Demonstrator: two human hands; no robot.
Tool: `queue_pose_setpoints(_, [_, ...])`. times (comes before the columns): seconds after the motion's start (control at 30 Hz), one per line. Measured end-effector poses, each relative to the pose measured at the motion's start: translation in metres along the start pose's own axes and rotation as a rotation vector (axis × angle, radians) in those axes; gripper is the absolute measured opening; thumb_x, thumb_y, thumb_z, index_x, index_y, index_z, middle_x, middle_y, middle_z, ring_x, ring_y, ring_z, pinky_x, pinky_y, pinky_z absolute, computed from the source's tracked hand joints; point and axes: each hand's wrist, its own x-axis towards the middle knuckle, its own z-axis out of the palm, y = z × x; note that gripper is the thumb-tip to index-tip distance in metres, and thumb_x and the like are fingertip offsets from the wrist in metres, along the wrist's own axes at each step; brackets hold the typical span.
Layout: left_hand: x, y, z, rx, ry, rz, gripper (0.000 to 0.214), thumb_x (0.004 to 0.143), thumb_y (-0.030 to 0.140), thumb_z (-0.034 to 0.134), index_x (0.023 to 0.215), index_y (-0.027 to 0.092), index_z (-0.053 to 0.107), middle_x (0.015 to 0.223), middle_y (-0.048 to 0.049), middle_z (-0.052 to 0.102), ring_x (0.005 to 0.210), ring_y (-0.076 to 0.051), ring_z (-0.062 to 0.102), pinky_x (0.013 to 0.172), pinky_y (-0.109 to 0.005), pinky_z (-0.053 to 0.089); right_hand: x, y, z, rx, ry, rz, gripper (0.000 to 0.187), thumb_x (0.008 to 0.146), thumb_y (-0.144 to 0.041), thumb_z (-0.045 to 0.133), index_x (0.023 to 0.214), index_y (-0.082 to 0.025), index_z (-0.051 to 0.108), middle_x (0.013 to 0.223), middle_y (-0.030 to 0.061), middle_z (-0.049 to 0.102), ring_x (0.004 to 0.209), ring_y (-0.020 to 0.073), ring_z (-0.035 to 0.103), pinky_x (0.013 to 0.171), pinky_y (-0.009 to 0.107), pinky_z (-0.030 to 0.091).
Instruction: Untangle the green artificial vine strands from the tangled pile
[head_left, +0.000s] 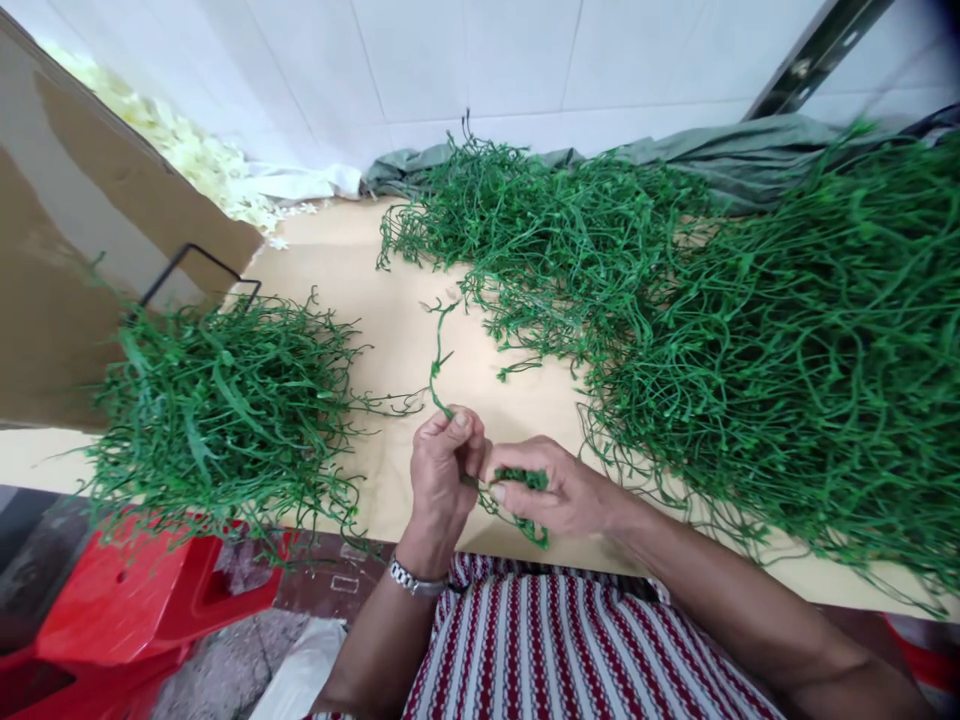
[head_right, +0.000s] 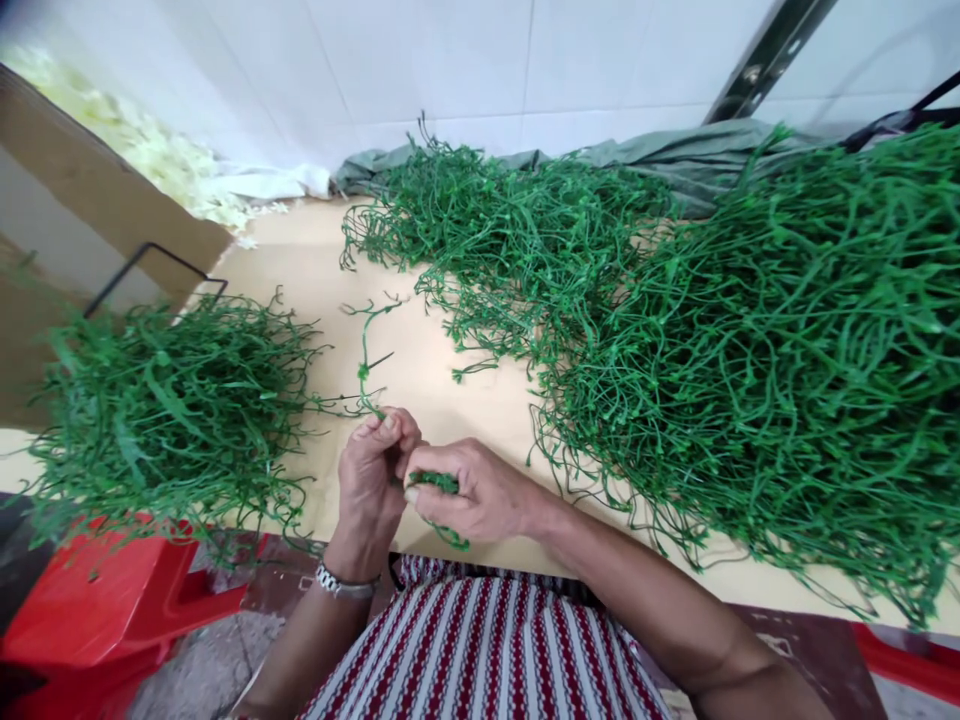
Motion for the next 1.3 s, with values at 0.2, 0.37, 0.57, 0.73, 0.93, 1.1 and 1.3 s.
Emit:
queue_pose_setpoints(0.2, [0.007,0.014,-0.005,-0.072,-0.146,0.085,0.018,0.067,0.025,0.065,0.057,0.013,0.056,0.051,0.0032,0.048,0.033,-0.006,0.040,0.034,-0.021,0.037,-0.008,-0.007,-0.021,0.171,0.049,0.025,0.019,0.088,-0.029,0.046,0.080,-0.014,0.055,0.074,0.0037,0.058,0.065,0.0115,0.056,0.060,0.025,0.046])
queue_pose_setpoints(0.37, [0.013,0.023,-0.013,-0.126,-0.218,0.197,0.017,0.069,0.025,0.063,0.058,0.013,0.060,0.056,0.0011,0.050,0.037,-0.006,0.041,0.037,-0.022,0.036,-0.012,0.007,-0.018,0.414,0.250,0.117,0.015,0.083,-0.033,0.056,0.083,-0.018,0.052,0.063,-0.0029,0.054,0.047,0.0080,0.051,0.047,0.022,0.044])
queue_pose_setpoints(0.57, [0.015,0.024,-0.006,-0.197,-0.301,0.300,0.020,0.071,0.029,0.062,0.056,0.015,0.061,0.055,-0.0010,0.048,0.062,-0.014,0.051,0.065,-0.031,0.046,0.001,0.015,0.000,0.031,0.361,0.194,0.027,0.080,-0.038,0.057,0.097,-0.018,0.056,0.055,-0.0065,0.042,0.044,0.0061,0.035,0.042,0.019,0.032])
queue_pose_setpoints(0.73, [0.022,0.017,0.009,-0.270,-0.243,0.358,0.021,0.070,0.030,0.062,0.054,0.017,0.060,0.055,0.0002,0.046,0.063,-0.013,0.051,0.075,-0.034,0.046,0.003,0.016,0.006,-0.334,0.457,0.001,0.010,0.078,-0.025,0.059,0.083,-0.017,0.057,0.067,-0.0013,0.054,0.056,0.0090,0.046,0.054,0.021,0.039])
queue_pose_setpoints(0.93, [0.026,0.016,-0.002,0.105,-0.148,0.218,0.027,0.071,0.035,0.061,0.090,0.016,0.067,0.090,-0.0080,0.066,0.088,-0.021,0.059,0.086,-0.038,0.044,-0.010,0.005,-0.017,-0.786,0.574,-0.282,0.006,0.080,-0.015,0.053,0.086,-0.017,0.055,0.076,0.0040,0.059,0.069,0.0136,0.056,0.063,0.023,0.043])
queue_pose_setpoints(1.1, [0.008,0.033,-0.010,0.994,-0.111,0.482,0.020,0.079,0.024,0.055,0.063,0.014,0.063,0.059,-0.0025,0.059,0.060,-0.014,0.054,0.060,-0.027,0.043,-0.017,-0.002,-0.030,-0.952,0.483,-0.248,0.011,0.079,-0.009,0.050,0.086,-0.017,0.054,0.077,0.0046,0.060,0.070,0.0140,0.056,0.064,0.023,0.042])
queue_pose_setpoints(1.3, [0.017,0.044,0.009,1.390,-0.461,0.885,0.015,0.081,0.010,0.048,0.080,0.014,0.062,0.079,-0.0068,0.063,0.080,-0.017,0.056,0.082,-0.034,0.040,-0.017,-0.001,-0.030,-0.966,0.365,-0.220,0.010,0.078,-0.009,0.050,0.083,-0.016,0.054,0.074,0.0032,0.058,0.067,0.0130,0.054,0.061,0.023,0.039])
